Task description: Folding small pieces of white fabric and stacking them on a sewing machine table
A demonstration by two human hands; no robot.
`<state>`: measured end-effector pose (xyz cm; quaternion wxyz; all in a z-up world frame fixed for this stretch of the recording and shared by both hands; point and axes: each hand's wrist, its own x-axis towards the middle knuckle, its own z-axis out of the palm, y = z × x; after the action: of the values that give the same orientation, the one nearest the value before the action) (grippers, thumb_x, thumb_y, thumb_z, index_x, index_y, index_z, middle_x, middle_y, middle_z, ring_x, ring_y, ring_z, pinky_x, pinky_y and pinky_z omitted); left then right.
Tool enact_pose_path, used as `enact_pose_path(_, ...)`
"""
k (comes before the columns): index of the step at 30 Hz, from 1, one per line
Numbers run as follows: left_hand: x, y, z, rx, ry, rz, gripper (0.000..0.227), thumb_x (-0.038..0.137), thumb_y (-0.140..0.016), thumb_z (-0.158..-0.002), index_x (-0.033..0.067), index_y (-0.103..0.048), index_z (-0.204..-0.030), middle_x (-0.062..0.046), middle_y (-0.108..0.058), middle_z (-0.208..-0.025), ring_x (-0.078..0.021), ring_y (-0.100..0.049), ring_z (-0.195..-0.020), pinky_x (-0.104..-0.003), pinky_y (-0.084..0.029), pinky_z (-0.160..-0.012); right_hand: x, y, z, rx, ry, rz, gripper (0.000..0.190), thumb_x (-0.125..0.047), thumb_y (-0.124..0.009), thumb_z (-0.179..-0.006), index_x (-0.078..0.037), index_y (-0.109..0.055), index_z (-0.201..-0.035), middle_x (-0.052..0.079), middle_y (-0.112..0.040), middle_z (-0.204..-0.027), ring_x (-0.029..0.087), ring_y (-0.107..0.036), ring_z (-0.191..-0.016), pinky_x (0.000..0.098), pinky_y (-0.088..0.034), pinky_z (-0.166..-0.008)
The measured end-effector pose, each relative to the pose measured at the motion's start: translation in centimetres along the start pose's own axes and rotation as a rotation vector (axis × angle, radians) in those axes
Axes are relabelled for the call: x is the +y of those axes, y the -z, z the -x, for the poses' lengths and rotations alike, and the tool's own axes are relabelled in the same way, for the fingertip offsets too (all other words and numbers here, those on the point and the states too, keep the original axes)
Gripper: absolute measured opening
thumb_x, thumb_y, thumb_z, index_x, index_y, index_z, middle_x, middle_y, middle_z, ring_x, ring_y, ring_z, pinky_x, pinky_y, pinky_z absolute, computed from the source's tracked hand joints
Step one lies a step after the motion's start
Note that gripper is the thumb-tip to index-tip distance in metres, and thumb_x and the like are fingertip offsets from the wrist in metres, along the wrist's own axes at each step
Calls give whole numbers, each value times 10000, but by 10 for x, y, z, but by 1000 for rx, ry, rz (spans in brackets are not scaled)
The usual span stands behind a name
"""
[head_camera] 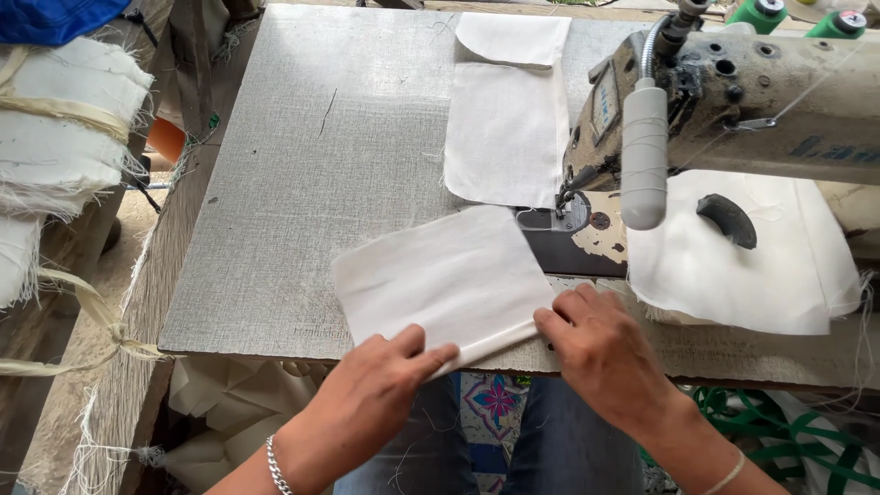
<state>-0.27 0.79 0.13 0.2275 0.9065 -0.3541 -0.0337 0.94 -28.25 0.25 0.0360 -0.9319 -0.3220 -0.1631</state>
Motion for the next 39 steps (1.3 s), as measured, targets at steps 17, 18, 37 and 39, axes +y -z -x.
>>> enact_pose_path(17,0,-32,-130,41,-343,-15,710,575,-665,-871,83,-568,-1374,-123,-536,-1455,-347,-439,-1408,-643,-202,-1164,60,-21,-3,-187,-186,-184,473,-347,-463,-1032,-129,-553,-1443,53,-513,-1534,280,-375,-1462,529,-338,-1086)
enact_pose_path(18,2,-32,-133,40,-341,-16,710,575,-665,-871,83,-568,-1374,-123,-536,-1455,-347,-439,-1408,-643,-202,-1164,63,-26,-2,-187,-186,-187,473,-347,-463,-1032,-129,-553,-1443,53,-513,-1534,280,-375,-1462,529,-338,-1086)
enact_pose_path(37,1,-33,-160,40,-208,-41,718,610,-686,-820,157,-580,-1368,-38,-530,-1399,-315,-414,-1443,-639,-245,-1187,77,-40,-14,29,-271,-131,279,-299,-601,-970,-81,-770,-1005,184,-730,-884,384,-640,-1158,551,-468,-1008)
enact_pose_path(39,-3,-34,-163,39,-208,-45,715,611,-691,-817,165,-583,-1365,-33,-535,-1390,-312,-423,-1432,-634,-246,-1187,82,-51,-14,29,-274,-138,279,-308,-606,-970,-83,-768,-944,145,-726,-876,349,-637,-1171,536,-472,-1012)
